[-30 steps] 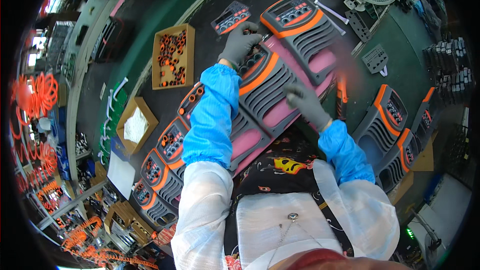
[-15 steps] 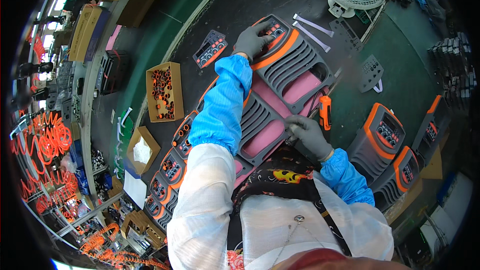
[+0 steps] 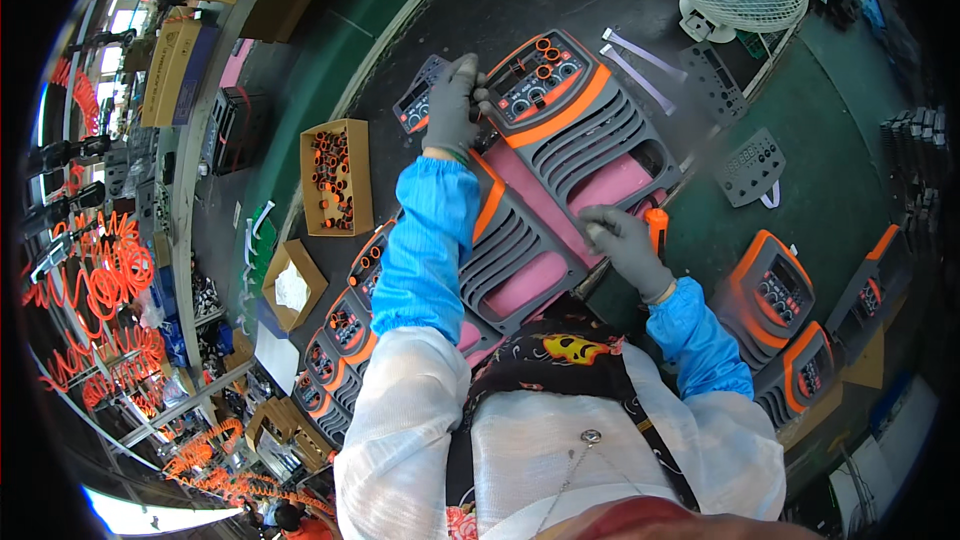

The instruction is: The person assembles electronic panels by hand, inserting orange connectors and buttons into the plastic housing.

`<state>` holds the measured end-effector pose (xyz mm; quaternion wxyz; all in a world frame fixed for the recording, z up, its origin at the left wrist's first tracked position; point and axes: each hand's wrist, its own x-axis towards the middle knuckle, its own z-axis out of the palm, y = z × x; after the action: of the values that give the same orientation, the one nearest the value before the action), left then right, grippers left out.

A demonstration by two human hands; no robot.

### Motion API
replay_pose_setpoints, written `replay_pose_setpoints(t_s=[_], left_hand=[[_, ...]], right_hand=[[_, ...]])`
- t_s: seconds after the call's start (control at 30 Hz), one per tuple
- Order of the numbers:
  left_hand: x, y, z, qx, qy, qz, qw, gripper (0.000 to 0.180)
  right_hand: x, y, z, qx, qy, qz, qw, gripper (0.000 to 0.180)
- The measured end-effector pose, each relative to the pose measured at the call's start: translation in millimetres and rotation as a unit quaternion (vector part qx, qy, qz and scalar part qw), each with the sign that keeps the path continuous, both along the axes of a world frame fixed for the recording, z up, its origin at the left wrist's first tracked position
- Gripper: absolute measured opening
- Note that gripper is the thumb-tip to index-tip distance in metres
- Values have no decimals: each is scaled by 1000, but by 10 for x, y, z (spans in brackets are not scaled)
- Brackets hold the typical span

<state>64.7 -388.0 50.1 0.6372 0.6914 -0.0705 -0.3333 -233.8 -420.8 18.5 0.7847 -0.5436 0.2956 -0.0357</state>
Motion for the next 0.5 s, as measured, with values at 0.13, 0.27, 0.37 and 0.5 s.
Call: replay_pose_setpoints(t_s=[0.13, 0.27, 0.37, 0.5], left_hand=[[-521, -2, 74, -47, 144, 67, 986, 22], [-969, -140, -13, 24, -93, 26, 995, 29], [-843, -193, -81, 189, -350, -43, 916, 35], [-676, -252, -38, 388, -385, -132, 827, 40]], right_hand=[[145, -163, 28, 66, -21, -64, 996, 40], [575, -182, 207, 211, -122, -218, 945, 43], [691, -223, 174, 190, -145, -235, 942, 41], [612, -188, 127, 172, -142, -238, 945, 39]])
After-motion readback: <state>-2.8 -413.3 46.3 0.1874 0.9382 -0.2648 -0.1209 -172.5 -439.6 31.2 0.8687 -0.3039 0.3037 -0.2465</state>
